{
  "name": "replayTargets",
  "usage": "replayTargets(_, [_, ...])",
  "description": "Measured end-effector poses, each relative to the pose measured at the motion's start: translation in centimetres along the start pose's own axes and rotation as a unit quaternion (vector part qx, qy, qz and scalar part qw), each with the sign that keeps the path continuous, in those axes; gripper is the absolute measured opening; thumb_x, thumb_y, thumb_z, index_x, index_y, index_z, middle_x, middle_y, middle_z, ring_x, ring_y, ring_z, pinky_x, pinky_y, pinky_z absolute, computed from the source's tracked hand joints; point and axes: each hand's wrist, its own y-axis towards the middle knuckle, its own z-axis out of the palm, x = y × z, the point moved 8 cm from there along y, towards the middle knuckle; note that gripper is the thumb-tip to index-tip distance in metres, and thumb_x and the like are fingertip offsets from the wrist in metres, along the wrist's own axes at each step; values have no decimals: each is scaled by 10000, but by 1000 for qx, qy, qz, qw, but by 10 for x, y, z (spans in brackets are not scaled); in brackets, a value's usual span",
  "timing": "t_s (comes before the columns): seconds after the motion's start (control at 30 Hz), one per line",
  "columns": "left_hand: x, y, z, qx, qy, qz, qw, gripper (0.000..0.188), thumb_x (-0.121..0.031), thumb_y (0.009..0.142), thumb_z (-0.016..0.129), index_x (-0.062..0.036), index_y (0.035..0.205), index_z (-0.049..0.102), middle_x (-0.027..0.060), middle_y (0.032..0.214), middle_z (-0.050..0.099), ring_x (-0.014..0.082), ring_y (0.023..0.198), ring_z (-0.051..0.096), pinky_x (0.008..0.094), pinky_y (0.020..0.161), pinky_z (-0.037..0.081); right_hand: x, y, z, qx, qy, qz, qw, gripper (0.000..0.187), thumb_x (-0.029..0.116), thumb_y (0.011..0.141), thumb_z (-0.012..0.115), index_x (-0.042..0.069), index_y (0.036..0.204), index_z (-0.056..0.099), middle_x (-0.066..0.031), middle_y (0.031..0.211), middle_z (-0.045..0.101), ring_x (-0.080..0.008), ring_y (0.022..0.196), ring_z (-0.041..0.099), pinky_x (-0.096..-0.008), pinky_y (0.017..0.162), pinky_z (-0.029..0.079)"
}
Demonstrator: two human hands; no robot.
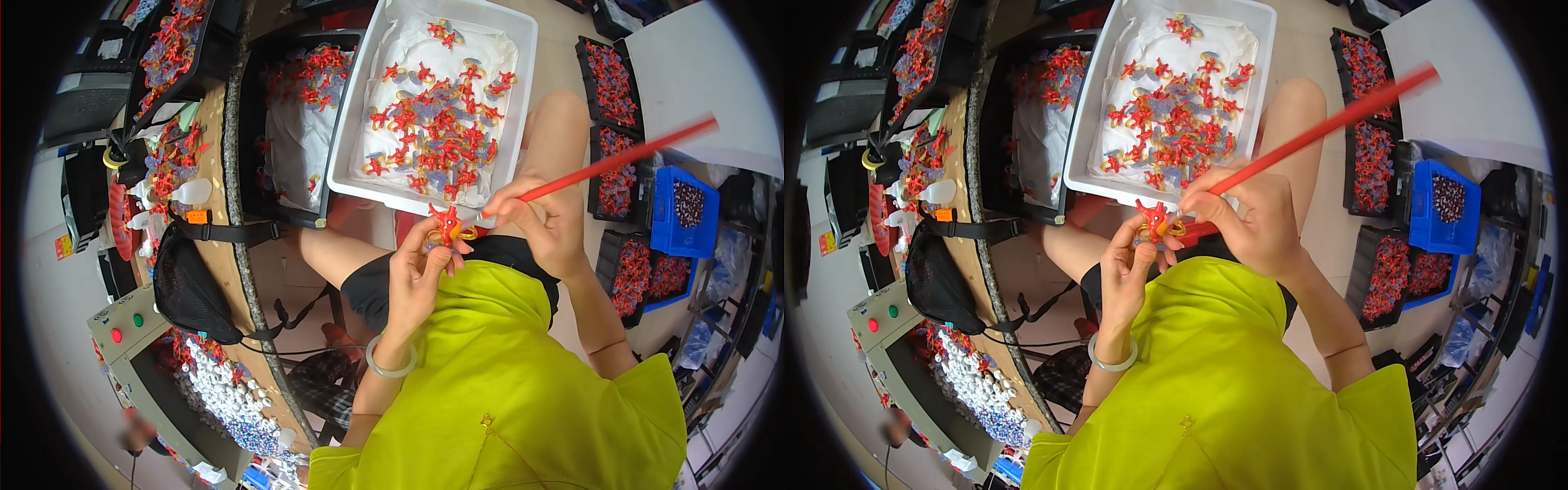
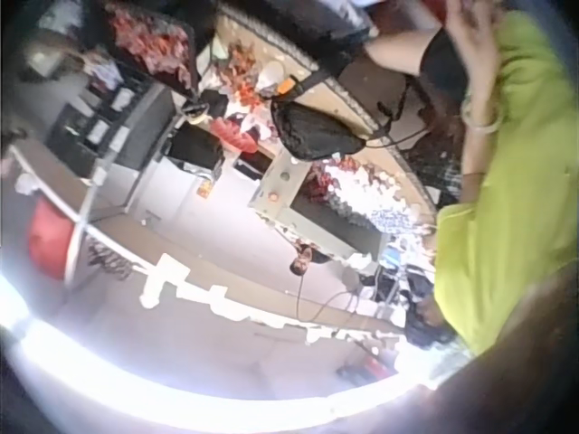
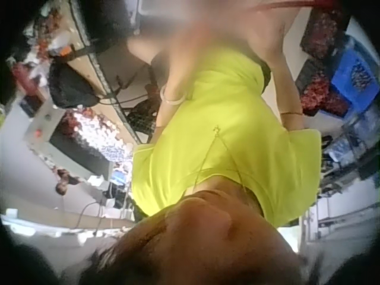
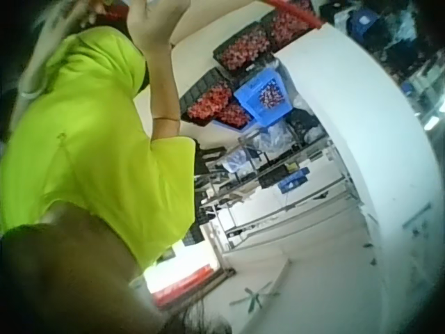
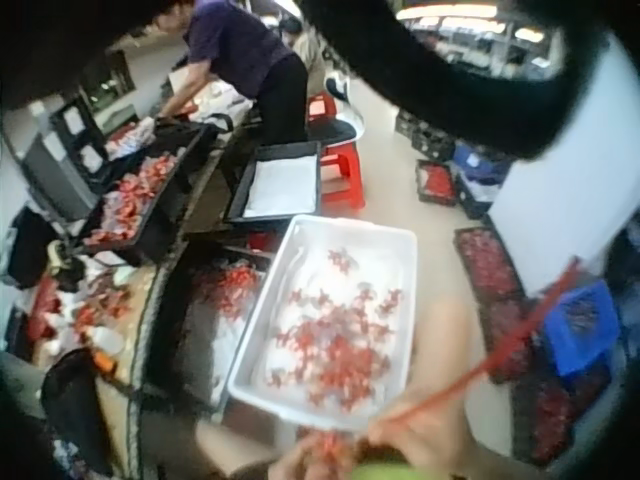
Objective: Applying paint or glue to small red toy figures using a paintbrush at a workshop workbench.
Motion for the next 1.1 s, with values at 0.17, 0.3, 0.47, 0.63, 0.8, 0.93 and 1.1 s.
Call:
replayTargets(0.17, [7, 0, -1, 26, -73, -37, 996, 400, -237, 968, 494, 39, 1255, 450, 122, 900, 641, 123, 701, 566, 223, 617, 433, 13, 3, -12, -35, -60, -79, 994, 82, 79, 839, 625, 35, 778, 658, -49, 741, 666, -177, 663, 594, -282, 641, 423])
replayTargets(0.3, [11, -4, 1, 47, -161, -90, 982, 454, -292, 957, 511, 30, 1271, 446, 130, 905, 643, 121, 682, 556, 221, 613, 436, 20, 6, -10, -67, -197, -177, 962, 101, 73, 872, 597, 2, 836, 659, -71, 769, 667, -137, 728, 609, -235, 626, 446])
replayTargets(0.47, [10, -7, 2, 43, -212, -96, 972, 462, -279, 946, 531, 27, 1279, 440, 141, 920, 649, 115, 689, 557, 209, 622, 441, -8, 6, -2, -51, 50, -15, 997, 100, 33, 874, 579, -11, 908, 662, -85, 825, 667, -141, 820, 624, -246, 734, 472])
replayTargets(0.63, [4, -4, 1, 0, -45, -29, 999, 426, -100, 875, 635, 30, 1248, 475, 129, 983, 642, 93, 759, 578, 198, 639, 447, -32, -3, 32, 34, 127, 100, 986, 112, 46, 833, 645, -18, 921, 621, -59, 833, 654, -91, 789, 612, -245, 712, 486])
replayTargets(0.8, [-9, -2, -7, -73, 189, 31, 979, 481, 54, 737, 721, 31, 1182, 537, 91, 1086, 596, 100, 830, 589, 210, 662, 464, -43, -2, 48, 107, 96, 128, 981, 153, -12, 819, 659, -6, 945, 573, -69, 917, 624, -120, 899, 598, -251, 819, 472])
replayTargets(0.93, [-10, -2, -12, -109, -53, 94, 988, 573, 6, 813, 673, 7, 1318, 400, 111, 1113, 574, 154, 924, 602, 246, 747, 494, -47, -1, 42, 22, 227, 92, 969, 126, -43, 802, 664, 2, 868, 567, -54, 841, 624, -104, 790, 616, -240, 723, 509])
replayTargets(1.1, [5, 3, -15, -35, -155, -22, 987, 537, -103, 885, 621, 5, 1338, 354, 152, 1158, 569, 205, 980, 609, 315, 827, 506, -50, -1, 42, 32, 283, 104, 953, 121, -58, 823, 638, 2, 874, 547, -83, 874, 631, -130, 861, 637, -250, 783, 523])
